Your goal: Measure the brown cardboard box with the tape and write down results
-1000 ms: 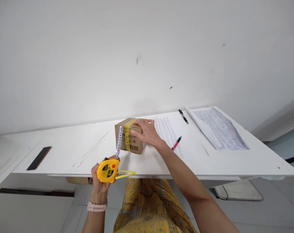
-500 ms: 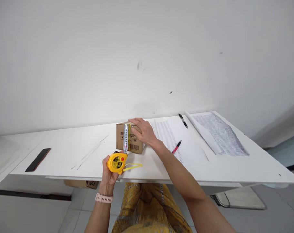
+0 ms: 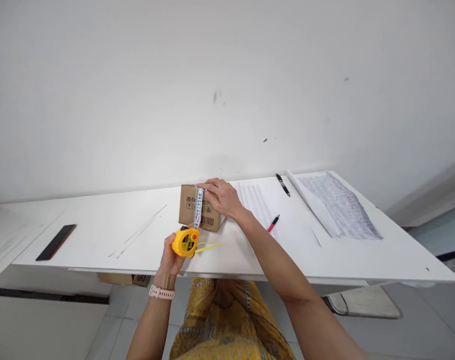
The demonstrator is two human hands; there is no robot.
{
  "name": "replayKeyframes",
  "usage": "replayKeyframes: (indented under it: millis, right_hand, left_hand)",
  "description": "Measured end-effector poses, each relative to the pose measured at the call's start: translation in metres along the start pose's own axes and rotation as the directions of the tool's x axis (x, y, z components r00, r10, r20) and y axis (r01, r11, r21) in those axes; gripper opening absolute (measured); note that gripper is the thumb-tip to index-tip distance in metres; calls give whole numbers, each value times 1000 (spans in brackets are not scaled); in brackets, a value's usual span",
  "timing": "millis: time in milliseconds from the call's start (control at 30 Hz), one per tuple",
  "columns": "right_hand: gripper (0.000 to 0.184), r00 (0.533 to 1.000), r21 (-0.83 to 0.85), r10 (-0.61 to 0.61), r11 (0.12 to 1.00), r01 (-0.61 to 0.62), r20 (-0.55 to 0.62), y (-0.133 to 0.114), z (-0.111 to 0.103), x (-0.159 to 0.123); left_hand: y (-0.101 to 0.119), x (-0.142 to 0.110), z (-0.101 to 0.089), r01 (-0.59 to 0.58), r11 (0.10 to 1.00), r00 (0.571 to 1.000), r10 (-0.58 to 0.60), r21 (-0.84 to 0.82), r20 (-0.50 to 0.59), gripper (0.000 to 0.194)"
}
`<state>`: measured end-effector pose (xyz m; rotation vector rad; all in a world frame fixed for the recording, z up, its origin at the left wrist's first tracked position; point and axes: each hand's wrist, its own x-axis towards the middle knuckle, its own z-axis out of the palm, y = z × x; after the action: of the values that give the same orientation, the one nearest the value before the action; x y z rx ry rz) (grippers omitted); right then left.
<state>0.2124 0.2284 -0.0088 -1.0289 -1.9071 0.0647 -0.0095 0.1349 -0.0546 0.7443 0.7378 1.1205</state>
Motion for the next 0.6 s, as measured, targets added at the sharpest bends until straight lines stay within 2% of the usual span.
replayKeyframes:
  millis: [167,367,467,600]
  right_hand:
    - [34,999,28,50,998,-50,10,5,-1,6]
    - [33,998,20,64,998,-64,8,4,-2,6]
    - [33,998,13,68,998,-68,-1,2,-3,4]
    - [33,999,18,49,999,-49,-16,1,-1,3]
  left_hand:
    - [-20,-6,-14,-58,996,997,54,65,60,61]
    - [-33,-10,-25,-44,998,999,44,42,3,62]
    - [-31,-13,-25,-67,990,998,65,122,18,65]
    - [-24,-17,-23,-110,938,989,71,329,130,72]
